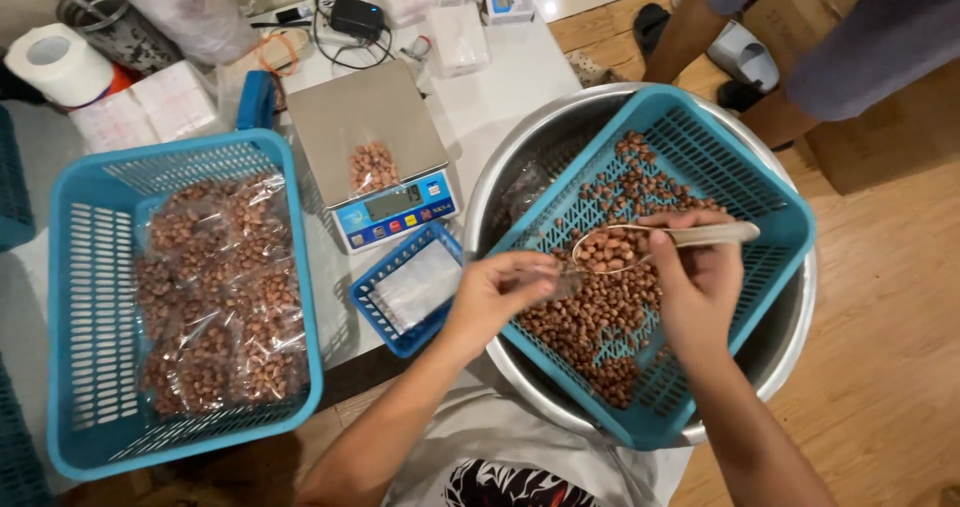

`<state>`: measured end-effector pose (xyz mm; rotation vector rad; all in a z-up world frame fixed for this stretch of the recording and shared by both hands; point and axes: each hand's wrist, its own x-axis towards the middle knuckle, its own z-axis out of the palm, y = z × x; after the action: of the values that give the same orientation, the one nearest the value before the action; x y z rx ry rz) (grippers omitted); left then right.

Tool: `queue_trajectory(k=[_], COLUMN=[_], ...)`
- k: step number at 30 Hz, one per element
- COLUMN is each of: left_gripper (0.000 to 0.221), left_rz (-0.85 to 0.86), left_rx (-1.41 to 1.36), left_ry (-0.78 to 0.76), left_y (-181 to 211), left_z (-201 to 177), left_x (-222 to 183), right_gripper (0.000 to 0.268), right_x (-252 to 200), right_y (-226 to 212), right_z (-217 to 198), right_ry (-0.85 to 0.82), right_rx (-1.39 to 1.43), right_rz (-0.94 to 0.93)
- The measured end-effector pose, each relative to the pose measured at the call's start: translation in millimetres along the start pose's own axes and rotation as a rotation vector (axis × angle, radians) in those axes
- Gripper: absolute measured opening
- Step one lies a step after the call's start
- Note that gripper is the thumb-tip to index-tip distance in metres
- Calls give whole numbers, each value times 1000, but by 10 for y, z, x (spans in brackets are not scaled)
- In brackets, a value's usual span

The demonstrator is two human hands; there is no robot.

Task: Packing peanuts into small plastic bags using a scoop and weighing them on a digital scale.

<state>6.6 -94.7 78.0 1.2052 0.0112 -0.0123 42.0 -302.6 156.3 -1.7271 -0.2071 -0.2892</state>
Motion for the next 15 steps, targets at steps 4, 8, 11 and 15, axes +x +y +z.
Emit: queue_trajectory(k=[4,8,11,15], left_gripper=[53,51,44,15], left_rz=[-71,-149,-159,16], left_rx=[-19,7,31,146], left_ry=[-89,-138,-106,103], left_y=[-142,-27,-59,19], left_z=[149,292,281,32], left_x=[-26,-39,0,103], right_gripper=[8,13,13,14], right_x=[-36,-102,-84,-66], right_y=[-121,-142,219,512], right_z=[25,23,-25,-28], right_ry=[-127,-209,-76,-96], right_rx=[-175,-371,-296,-457], right_rz=[-240,-434,-445,-153])
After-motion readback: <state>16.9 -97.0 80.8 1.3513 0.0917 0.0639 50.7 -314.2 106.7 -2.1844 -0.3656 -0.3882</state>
